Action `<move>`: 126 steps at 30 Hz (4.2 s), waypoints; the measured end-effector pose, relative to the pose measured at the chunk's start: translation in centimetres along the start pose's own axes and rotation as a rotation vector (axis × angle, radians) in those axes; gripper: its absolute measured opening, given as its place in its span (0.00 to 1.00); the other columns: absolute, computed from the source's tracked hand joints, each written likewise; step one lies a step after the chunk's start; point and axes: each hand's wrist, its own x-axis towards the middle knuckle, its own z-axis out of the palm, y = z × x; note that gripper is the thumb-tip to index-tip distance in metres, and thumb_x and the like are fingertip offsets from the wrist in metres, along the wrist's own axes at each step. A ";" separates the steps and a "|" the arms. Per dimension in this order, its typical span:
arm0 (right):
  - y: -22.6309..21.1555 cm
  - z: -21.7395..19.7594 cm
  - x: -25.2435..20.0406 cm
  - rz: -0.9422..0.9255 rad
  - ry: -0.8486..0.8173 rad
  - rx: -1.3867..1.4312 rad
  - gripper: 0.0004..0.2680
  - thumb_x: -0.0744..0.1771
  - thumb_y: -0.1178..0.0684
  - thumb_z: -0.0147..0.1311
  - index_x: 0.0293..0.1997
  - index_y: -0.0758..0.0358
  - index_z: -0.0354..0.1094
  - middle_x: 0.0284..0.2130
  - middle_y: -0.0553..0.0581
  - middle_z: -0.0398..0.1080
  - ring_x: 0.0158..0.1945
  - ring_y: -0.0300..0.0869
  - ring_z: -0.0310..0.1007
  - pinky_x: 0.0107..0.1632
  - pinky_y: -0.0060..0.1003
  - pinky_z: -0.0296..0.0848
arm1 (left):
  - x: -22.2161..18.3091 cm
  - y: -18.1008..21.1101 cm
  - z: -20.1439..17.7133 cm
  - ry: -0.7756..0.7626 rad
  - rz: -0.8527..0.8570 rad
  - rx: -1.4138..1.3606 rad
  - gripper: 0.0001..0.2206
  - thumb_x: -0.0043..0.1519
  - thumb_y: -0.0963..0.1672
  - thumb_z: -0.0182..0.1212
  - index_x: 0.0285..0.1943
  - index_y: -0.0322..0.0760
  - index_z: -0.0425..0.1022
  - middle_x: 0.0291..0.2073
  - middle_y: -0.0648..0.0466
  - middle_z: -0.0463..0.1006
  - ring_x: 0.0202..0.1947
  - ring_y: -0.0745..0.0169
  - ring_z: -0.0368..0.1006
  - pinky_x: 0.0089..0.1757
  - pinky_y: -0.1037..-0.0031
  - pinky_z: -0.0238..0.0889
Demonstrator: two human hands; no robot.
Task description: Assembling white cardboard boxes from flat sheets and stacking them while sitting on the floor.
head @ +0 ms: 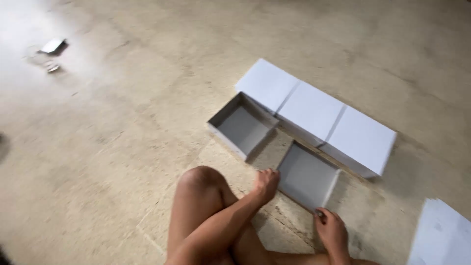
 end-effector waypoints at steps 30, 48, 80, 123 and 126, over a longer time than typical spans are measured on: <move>-6.0 -1.7 0.1 0.222 0.020 0.364 0.13 0.58 0.57 0.55 0.42 0.76 0.75 0.27 0.63 0.77 0.40 0.61 0.79 0.46 0.56 0.77 | -0.4 -1.3 0.9 0.059 -0.211 -0.232 0.03 0.57 0.37 0.57 0.37 0.33 0.70 0.26 0.49 0.78 0.29 0.48 0.82 0.32 0.59 0.75; -3.1 -1.5 0.9 0.291 0.023 0.493 0.13 0.57 0.50 0.59 0.39 0.69 0.77 0.29 0.58 0.78 0.40 0.54 0.79 0.43 0.47 0.77 | -1.3 -2.5 -1.6 -0.068 -0.228 -0.507 0.14 0.52 0.39 0.56 0.47 0.29 0.70 0.34 0.37 0.76 0.39 0.27 0.79 0.40 0.44 0.73; -5.3 -1.6 -0.1 0.237 0.066 0.320 0.11 0.57 0.54 0.53 0.33 0.72 0.77 0.24 0.62 0.77 0.38 0.64 0.78 0.42 0.54 0.75 | -1.7 -1.7 -2.3 -0.039 -0.218 -0.538 0.08 0.56 0.38 0.54 0.43 0.28 0.66 0.30 0.39 0.77 0.36 0.27 0.79 0.38 0.45 0.73; -1.6 -0.1 1.3 0.064 0.052 0.499 0.17 0.61 0.58 0.67 0.53 0.72 0.73 0.38 0.74 0.77 0.44 0.62 0.78 0.45 0.48 0.80 | 0.3 -1.6 1.2 0.097 -0.088 -0.459 0.03 0.53 0.35 0.61 0.33 0.27 0.79 0.32 0.41 0.77 0.33 0.38 0.81 0.35 0.55 0.75; -1.2 0.2 1.4 0.079 0.061 0.510 0.19 0.59 0.62 0.65 0.55 0.73 0.72 0.44 0.74 0.76 0.46 0.59 0.78 0.48 0.46 0.79 | 1.4 -1.8 3.6 0.094 -0.105 -0.452 0.03 0.52 0.36 0.62 0.33 0.27 0.79 0.30 0.42 0.77 0.31 0.39 0.81 0.34 0.57 0.74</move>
